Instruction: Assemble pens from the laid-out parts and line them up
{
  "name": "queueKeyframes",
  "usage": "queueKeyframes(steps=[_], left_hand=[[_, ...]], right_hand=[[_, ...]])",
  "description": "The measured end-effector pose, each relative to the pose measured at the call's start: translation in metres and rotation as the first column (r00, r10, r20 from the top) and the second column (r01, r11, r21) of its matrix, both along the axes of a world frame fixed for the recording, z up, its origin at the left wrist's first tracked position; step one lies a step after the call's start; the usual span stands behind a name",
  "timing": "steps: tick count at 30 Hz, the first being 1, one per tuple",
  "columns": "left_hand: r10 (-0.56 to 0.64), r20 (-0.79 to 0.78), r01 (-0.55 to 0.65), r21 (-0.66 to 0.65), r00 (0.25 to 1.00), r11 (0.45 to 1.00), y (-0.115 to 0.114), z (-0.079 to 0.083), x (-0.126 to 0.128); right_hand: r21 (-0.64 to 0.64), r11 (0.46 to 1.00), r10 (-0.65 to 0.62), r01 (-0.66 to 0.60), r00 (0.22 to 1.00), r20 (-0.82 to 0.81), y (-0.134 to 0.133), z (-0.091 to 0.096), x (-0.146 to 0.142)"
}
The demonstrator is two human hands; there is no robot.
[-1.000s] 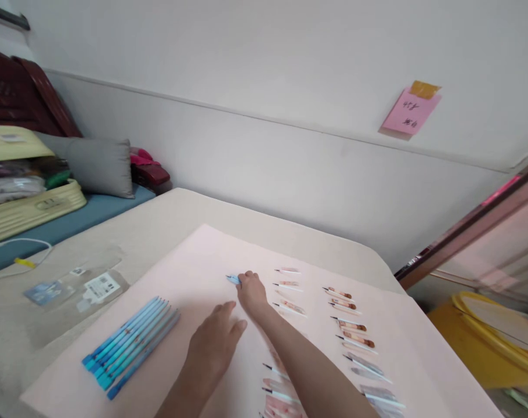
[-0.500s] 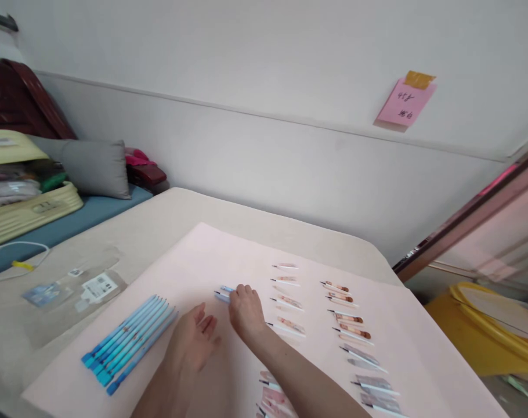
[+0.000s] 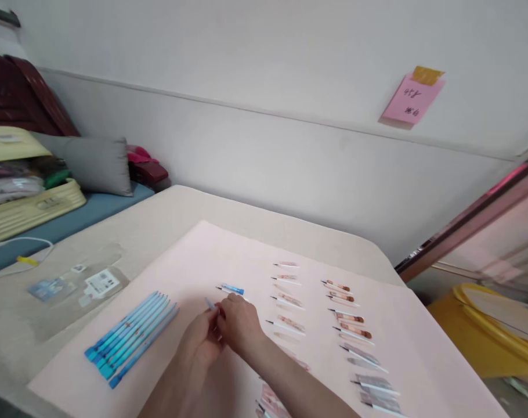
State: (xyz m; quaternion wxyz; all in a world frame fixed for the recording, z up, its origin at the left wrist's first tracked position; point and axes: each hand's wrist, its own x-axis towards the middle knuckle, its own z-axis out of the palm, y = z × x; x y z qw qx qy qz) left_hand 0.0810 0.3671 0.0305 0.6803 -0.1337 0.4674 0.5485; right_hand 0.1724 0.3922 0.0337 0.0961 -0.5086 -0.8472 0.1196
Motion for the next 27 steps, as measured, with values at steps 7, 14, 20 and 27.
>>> queueKeyframes(steps=[7,14,20,27], left_hand=[[0.092,-0.069,-0.086,0.082,0.993,0.993,0.006,0.011,-0.02],[0.154,0.004,-0.153,0.148,0.988,0.977,0.009,0.019,-0.027],[0.188,0.051,-0.194,0.162,0.981,0.968,0.012,0.021,-0.037],[0.25,0.039,-0.253,0.161,0.968,0.954,0.013,0.024,-0.04]], right_hand=[[0.058,0.977,-0.209,0.203,0.969,0.132,0.028,-0.007,0.035],[0.091,0.989,-0.138,0.119,0.961,0.239,0.027,-0.026,0.022],[0.085,0.988,-0.141,0.126,0.967,0.21,0.015,-0.017,0.018],[-0.002,0.998,-0.056,0.056,0.983,-0.177,-0.027,0.02,0.031]])
